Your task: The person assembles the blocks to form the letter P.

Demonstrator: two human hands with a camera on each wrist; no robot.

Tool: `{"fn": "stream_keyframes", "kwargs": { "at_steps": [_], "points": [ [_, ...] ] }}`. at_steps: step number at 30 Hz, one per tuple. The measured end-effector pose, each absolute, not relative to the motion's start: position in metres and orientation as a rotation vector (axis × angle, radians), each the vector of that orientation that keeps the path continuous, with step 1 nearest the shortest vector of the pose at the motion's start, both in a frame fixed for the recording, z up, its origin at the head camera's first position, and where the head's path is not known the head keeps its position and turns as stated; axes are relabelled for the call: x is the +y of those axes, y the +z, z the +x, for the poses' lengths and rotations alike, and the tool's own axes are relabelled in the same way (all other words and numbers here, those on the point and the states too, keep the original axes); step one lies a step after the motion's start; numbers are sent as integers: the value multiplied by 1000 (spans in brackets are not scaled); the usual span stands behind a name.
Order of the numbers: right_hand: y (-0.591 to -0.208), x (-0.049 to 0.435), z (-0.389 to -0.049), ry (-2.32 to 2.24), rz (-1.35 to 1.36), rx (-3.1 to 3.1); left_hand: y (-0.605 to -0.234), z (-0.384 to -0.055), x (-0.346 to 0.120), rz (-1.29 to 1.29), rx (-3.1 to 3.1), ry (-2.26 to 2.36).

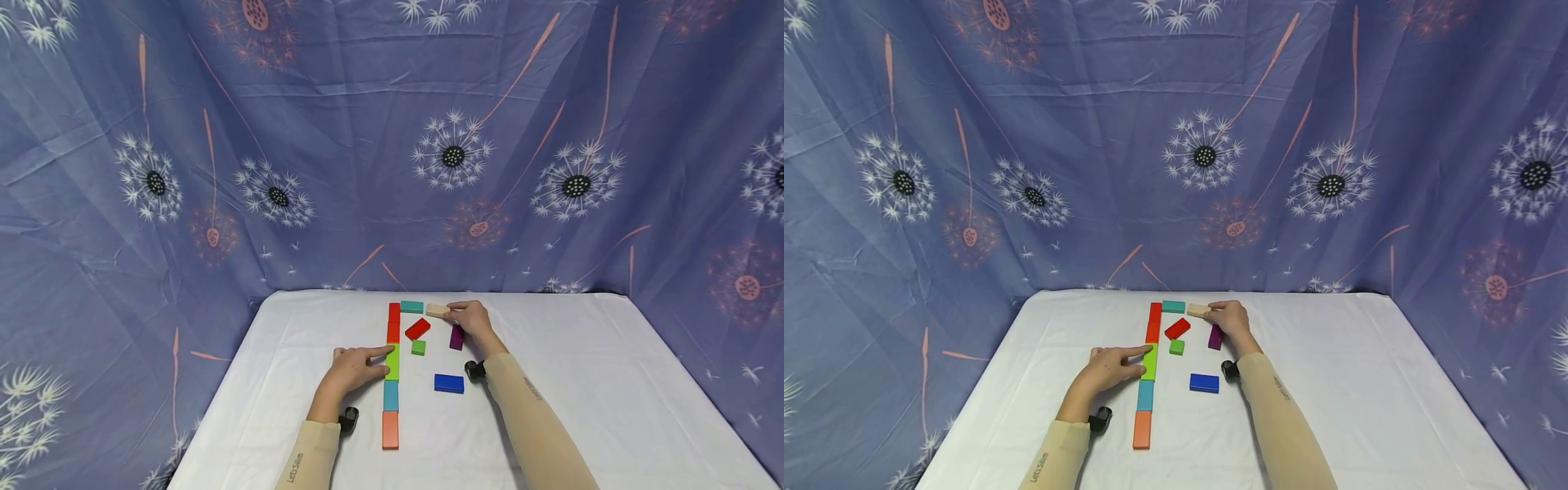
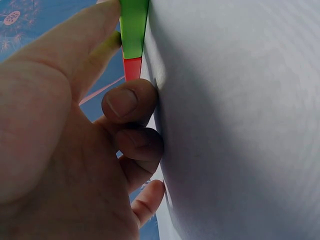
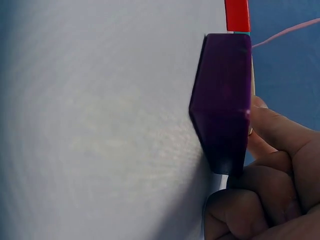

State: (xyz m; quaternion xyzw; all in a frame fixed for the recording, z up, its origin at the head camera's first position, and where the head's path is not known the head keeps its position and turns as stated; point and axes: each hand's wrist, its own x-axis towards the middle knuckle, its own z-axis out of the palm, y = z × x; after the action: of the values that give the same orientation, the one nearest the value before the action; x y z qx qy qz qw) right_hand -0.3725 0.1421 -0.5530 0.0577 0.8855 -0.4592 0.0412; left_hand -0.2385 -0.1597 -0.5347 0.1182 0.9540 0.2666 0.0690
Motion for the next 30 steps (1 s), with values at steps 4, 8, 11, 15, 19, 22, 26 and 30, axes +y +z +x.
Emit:
{"fn": "stream_keyframes", "kwargs": {
  "at_steps": [4, 8, 11, 15, 19, 22, 26, 30],
  "points": [
    [-551, 142, -374, -1377, 185, 2720, -533, -239, -159, 352, 2885, 784],
    [-550, 141, -375, -1377, 173, 2715, -534, -240, -159, 344, 2885, 771],
    [-551, 140, -376, -1361, 162, 2725, -535, -241, -159, 343, 2883, 774],
    [-551, 138, -375, -1351, 140, 2729, -535, -240, -160, 345, 2872, 792],
    [-550, 138, -372, -1361, 129, 2713, -535, -239, -159, 354, 2867, 799],
    [-550, 137, -371, -1338, 123, 2727, -535, -239, -159, 357, 2874, 788],
    [-550, 137, -371, -1314, 124, 2739, -536, -239, -159, 347, 2874, 781],
    [-549, 136, -372, -1300, 131, 2740, -536, -239, -159, 346, 2874, 780]
  ]
}}
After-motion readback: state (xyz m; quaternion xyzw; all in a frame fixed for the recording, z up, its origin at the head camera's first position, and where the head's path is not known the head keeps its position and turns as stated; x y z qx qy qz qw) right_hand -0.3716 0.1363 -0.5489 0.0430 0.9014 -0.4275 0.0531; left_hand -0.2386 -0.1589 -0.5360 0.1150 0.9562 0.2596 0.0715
